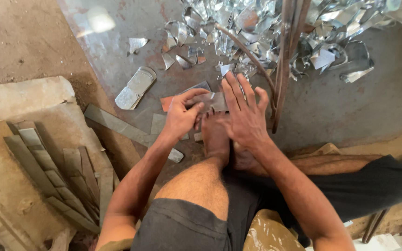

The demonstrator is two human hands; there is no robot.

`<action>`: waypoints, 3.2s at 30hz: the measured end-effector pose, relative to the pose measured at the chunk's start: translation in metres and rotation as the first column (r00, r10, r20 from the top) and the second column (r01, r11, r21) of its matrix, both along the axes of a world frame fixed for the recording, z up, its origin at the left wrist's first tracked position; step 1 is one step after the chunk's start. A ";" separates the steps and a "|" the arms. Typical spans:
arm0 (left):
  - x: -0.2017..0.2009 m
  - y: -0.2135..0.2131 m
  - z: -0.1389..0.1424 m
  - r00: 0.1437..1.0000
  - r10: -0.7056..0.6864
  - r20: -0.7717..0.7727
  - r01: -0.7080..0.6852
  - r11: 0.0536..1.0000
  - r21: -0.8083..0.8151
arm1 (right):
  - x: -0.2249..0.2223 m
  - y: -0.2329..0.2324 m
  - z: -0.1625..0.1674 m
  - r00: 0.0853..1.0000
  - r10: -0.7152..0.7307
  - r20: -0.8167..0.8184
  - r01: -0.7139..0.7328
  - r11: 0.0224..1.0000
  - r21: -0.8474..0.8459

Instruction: The person sits on the floor of a metal workshop and cuts small metal blanks with hand shears, working pieces one at a time. They occasionally use an orange abrasive block on the cut pieces, briefly handle a mobile phone, and place finished pieces aside among a pile of metal offcuts.

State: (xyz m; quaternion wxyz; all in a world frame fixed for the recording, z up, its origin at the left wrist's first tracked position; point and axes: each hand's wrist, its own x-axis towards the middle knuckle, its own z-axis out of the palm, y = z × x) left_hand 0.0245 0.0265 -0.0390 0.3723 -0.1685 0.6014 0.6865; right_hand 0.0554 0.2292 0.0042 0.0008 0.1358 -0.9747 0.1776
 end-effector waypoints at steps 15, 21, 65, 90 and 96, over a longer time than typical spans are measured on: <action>-0.029 -0.004 0.022 0.964 -0.184 -0.190 0.220 0.956 0.193 | 0.023 0.018 -0.001 0.726 -0.143 0.673 0.657 0.433 -0.617; -0.010 0.056 -0.004 0.857 0.346 0.382 -0.462 0.843 0.274 | 0.023 -0.006 0.000 0.882 -0.468 0.052 0.430 0.757 -0.492; -0.050 0.050 0.094 0.827 -0.292 -0.481 0.386 0.916 0.107 | 0.027 0.058 0.034 0.679 -0.258 0.687 0.732 0.169 -0.660; -0.075 0.068 0.104 0.524 -0.162 -0.836 0.258 0.966 -0.026 | -0.009 0.062 0.069 0.945 -0.251 -0.208 0.273 0.958 0.088; -0.246 0.033 0.094 0.639 -0.510 -0.575 0.133 0.810 -0.571 | 0.044 0.062 0.029 0.840 -0.421 0.341 0.536 0.741 -0.404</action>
